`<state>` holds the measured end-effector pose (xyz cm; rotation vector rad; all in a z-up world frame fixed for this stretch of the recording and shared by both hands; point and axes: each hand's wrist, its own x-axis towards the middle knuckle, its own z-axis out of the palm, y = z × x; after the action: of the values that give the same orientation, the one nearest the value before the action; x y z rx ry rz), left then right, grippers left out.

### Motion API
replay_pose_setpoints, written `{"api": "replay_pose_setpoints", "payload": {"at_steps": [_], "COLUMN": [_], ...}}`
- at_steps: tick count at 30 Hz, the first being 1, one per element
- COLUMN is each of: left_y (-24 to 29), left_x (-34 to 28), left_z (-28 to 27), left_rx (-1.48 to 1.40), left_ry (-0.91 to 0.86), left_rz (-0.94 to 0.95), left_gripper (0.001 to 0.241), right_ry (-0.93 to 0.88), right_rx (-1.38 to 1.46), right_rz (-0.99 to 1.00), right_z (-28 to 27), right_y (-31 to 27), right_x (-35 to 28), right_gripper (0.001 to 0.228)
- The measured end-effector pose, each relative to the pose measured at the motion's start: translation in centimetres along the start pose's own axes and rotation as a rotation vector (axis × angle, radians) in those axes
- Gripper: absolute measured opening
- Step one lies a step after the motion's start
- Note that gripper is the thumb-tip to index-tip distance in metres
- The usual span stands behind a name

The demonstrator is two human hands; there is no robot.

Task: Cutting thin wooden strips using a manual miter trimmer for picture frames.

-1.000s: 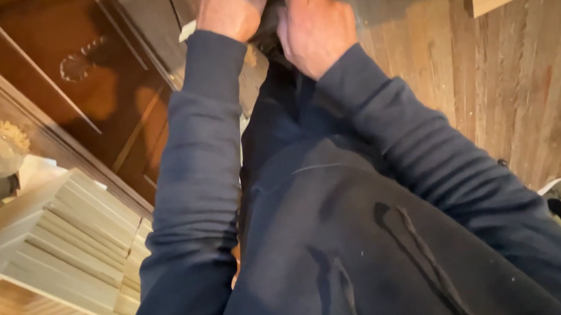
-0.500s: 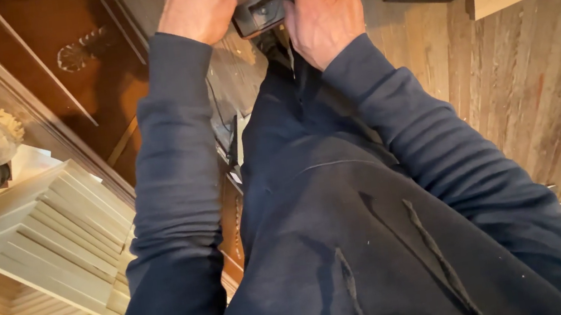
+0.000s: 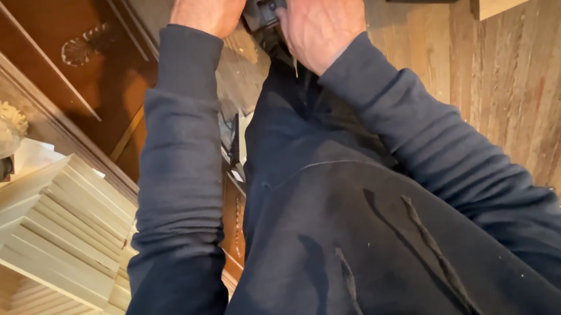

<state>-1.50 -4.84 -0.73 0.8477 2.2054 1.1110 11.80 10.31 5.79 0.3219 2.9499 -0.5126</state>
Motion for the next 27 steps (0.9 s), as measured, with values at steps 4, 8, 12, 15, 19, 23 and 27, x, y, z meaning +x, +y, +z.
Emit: {"api": "replay_pose_setpoints", "payload": {"at_steps": [4, 8, 12, 15, 19, 23, 27], "left_y": [-0.5, -0.4, -0.3, 0.2, 0.0, 0.0, -0.1], "left_x": [0.0, -0.1, 0.0, -0.1, -0.2, 0.1, 0.1], "left_z": [0.2, 0.1, 0.1, 0.0, 0.0, 0.1, 0.1], "left_rx": [0.013, 0.025, 0.0, -0.013, 0.041, 0.035, 0.007], "left_ry": [0.035, 0.023, 0.017, -0.008, 0.012, 0.017, -0.007], "left_rz": [0.093, 0.068, 0.073, 0.017, 0.029, 0.006, 0.005], "left_gripper": [0.019, 0.018, 0.018, 0.016, 0.017, 0.018, 0.016], "right_ry": [-0.049, -0.012, -0.012, -0.005, -0.064, -0.011, -0.013], "right_rx": [0.015, 0.097, 0.159, 0.17, 0.117, 0.114, 0.092], "right_rz": [0.036, 0.014, -0.043, -0.056, -0.041, -0.059, -0.029], "right_z": [-0.5, 0.8, 1.9, 1.8, 1.8, 2.8, 3.6], "right_y": [-0.4, 0.0, 1.0, 0.9, 0.7, 1.0, 1.1], "right_x": [0.0, -0.6, -1.0, -1.1, -0.7, -0.7, -0.8], "right_gripper": [0.062, 0.071, 0.077, 0.082, 0.095, 0.096, 0.094]}}
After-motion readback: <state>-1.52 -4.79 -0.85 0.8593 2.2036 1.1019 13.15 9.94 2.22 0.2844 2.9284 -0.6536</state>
